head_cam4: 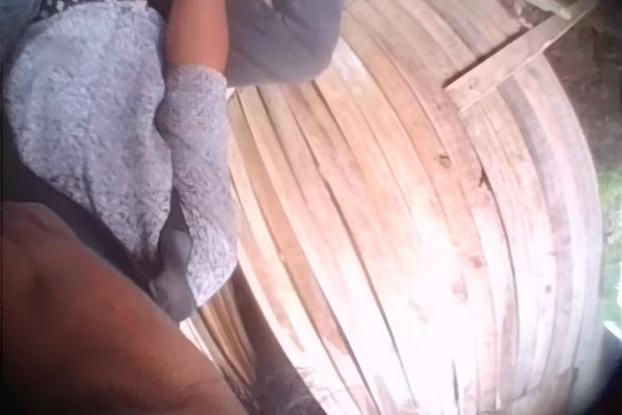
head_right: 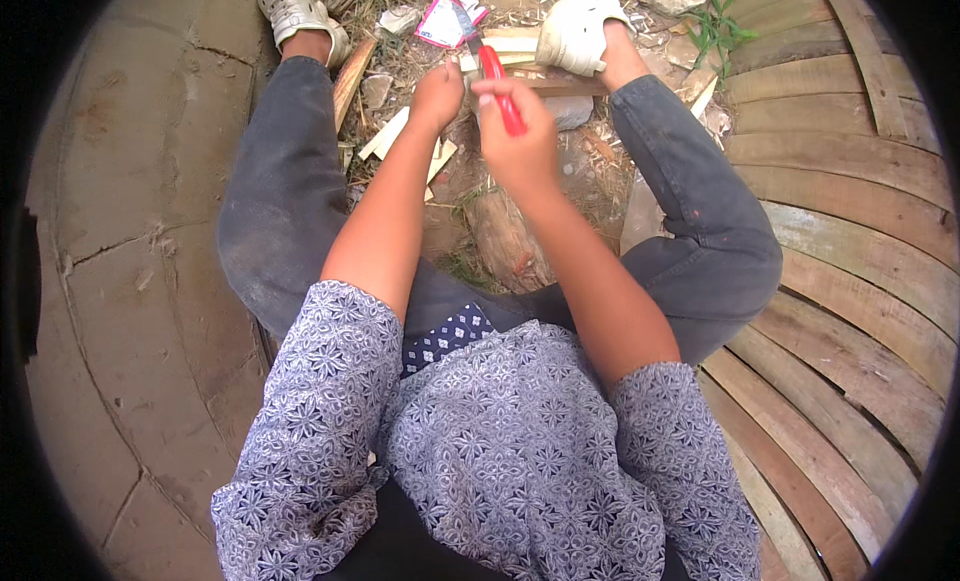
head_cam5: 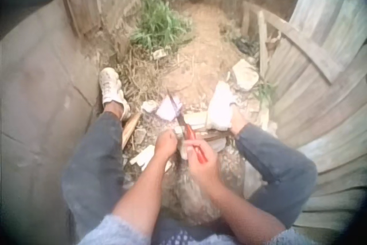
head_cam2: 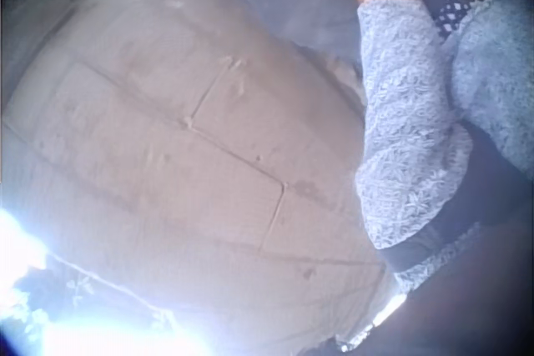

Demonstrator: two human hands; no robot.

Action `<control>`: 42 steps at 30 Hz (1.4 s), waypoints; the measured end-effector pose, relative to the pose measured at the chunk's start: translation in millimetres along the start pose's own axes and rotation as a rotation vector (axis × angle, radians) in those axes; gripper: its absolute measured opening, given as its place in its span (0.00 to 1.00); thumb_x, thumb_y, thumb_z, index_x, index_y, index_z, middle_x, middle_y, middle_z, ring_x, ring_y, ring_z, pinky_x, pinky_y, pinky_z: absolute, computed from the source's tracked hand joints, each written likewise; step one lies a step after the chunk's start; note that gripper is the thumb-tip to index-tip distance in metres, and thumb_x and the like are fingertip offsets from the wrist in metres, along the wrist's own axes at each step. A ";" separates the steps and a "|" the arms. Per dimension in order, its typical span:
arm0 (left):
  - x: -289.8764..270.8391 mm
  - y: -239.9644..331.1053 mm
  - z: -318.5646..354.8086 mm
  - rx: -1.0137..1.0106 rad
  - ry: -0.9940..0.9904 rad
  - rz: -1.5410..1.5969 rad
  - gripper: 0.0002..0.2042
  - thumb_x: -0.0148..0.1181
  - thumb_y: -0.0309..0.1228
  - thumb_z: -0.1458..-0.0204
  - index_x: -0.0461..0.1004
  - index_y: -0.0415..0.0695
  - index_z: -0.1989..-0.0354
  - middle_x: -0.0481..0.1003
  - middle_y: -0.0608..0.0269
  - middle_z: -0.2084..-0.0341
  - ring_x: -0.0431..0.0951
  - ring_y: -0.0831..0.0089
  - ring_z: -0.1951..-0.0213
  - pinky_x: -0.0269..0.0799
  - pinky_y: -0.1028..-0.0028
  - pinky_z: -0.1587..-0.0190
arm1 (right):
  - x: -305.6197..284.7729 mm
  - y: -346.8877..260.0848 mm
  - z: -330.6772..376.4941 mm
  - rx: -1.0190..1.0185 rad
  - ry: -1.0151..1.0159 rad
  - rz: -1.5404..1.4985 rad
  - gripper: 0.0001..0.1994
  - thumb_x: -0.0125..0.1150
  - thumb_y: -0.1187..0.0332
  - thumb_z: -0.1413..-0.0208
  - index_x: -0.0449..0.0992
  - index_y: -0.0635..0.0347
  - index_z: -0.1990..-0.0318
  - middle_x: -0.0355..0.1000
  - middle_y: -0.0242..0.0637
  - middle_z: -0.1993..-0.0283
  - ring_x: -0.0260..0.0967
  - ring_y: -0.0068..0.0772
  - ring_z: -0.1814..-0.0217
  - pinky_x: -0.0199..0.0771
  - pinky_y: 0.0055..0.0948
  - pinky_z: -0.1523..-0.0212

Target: The person sits on the ground and uses a red hand saw to cut a small piece of light-colored wood. They hold the wood with their left hand and saw with their right hand, producing several small cut pieces that accumulate on the ground.

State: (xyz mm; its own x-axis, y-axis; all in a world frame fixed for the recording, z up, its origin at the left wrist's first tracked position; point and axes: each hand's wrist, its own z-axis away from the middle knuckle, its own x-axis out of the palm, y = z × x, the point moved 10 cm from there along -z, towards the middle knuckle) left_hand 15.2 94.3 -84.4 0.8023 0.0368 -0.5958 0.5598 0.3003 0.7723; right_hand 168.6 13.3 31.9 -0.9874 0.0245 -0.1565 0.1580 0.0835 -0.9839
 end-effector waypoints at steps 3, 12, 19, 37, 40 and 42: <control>0.4 -2.7 -2.4 -0.034 0.021 0.013 0.29 0.35 0.48 0.35 0.77 0.35 0.58 0.76 0.34 0.58 0.75 0.38 0.52 0.67 0.51 0.47 | -10.4 -15.0 38.7 -0.152 0.000 0.095 0.05 0.56 0.75 0.39 0.77 0.60 0.58 0.73 0.31 0.68 0.66 0.16 0.68 0.67 0.20 0.65; 1.4 -10.8 4.7 -0.066 0.040 0.009 0.30 0.34 0.48 0.35 0.77 0.33 0.59 0.76 0.34 0.58 0.75 0.38 0.52 0.66 0.51 0.47 | -42.5 -32.5 105.4 0.003 -0.106 0.168 0.05 0.55 0.76 0.39 0.76 0.63 0.59 0.76 0.36 0.64 0.72 0.21 0.62 0.70 0.22 0.60; 8.6 -7.1 -1.2 -0.089 -0.024 0.067 0.30 0.35 0.49 0.35 0.77 0.31 0.61 0.77 0.34 0.61 0.76 0.39 0.54 0.67 0.53 0.49 | -2.2 3.3 -10.2 -0.121 0.034 0.002 0.05 0.57 0.74 0.40 0.77 0.60 0.59 0.77 0.36 0.61 0.73 0.24 0.61 0.71 0.24 0.58; -3.3 -28.7 -11.8 -0.042 0.076 -0.101 0.24 0.38 0.42 0.40 0.79 0.37 0.61 0.77 0.36 0.59 0.76 0.38 0.53 0.68 0.49 0.47 | 2.4 -16.8 47.6 -0.094 -0.034 0.014 0.06 0.55 0.76 0.39 0.77 0.60 0.58 0.74 0.33 0.69 0.70 0.19 0.68 0.70 0.23 0.66; -43.5 -56.0 -14.8 -0.251 0.234 0.083 0.29 0.36 0.47 0.38 0.79 0.34 0.61 0.77 0.33 0.59 0.75 0.38 0.51 0.67 0.50 0.46 | -16.3 -8.7 47.1 -0.063 -0.005 -0.007 0.06 0.55 0.76 0.39 0.77 0.59 0.58 0.72 0.29 0.71 0.66 0.15 0.70 0.67 0.20 0.69; -47.6 -49.0 -16.2 -0.217 0.294 0.058 0.30 0.34 0.50 0.37 0.79 0.36 0.59 0.77 0.35 0.58 0.74 0.38 0.50 0.67 0.52 0.46 | -22.1 -9.9 58.4 -0.023 -0.015 -0.026 0.06 0.55 0.76 0.38 0.77 0.59 0.58 0.70 0.26 0.71 0.62 0.11 0.71 0.63 0.17 0.71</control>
State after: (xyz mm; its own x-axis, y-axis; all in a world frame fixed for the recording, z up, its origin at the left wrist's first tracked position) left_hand -53.8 93.3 -97.5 0.7198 0.3226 -0.6146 0.4327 0.4837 0.7608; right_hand 188.2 -46.3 40.1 -0.9912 0.0071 -0.1319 0.1319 0.1065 -0.9855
